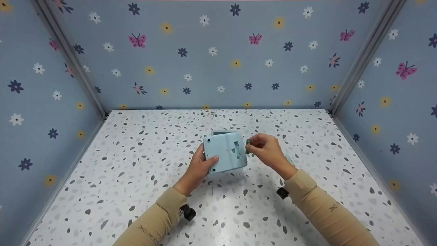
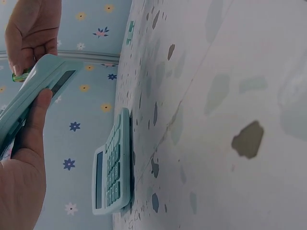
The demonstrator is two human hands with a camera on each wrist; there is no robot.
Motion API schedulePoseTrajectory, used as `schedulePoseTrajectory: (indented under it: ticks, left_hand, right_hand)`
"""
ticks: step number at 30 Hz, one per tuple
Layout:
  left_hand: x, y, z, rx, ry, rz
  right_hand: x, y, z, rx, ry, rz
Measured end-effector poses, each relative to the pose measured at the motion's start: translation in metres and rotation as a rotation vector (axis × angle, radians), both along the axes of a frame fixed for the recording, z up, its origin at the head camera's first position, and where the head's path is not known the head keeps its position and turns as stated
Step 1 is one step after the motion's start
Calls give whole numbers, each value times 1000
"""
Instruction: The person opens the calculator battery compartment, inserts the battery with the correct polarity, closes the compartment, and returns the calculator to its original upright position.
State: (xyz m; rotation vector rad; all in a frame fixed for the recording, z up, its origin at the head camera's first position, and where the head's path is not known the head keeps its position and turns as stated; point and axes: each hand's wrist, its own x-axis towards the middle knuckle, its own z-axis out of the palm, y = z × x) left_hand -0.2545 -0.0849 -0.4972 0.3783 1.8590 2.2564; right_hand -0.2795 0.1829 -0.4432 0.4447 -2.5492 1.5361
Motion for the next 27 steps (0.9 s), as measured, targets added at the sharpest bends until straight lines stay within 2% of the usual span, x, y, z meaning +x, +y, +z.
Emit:
schedulePoseTrajectory:
  ticks: [14,22,27]
  left_hand:
    - [1,0,-3,-14,22,-5]
    - [2,2,0,-43,2,7]
    - [3,3,1,-55,11,13]
  right_hand:
    - [7,-8,2,-35,46,53]
    - [9,-12,1,-74,47,63]
    - [9,-14,0,-82,55,70]
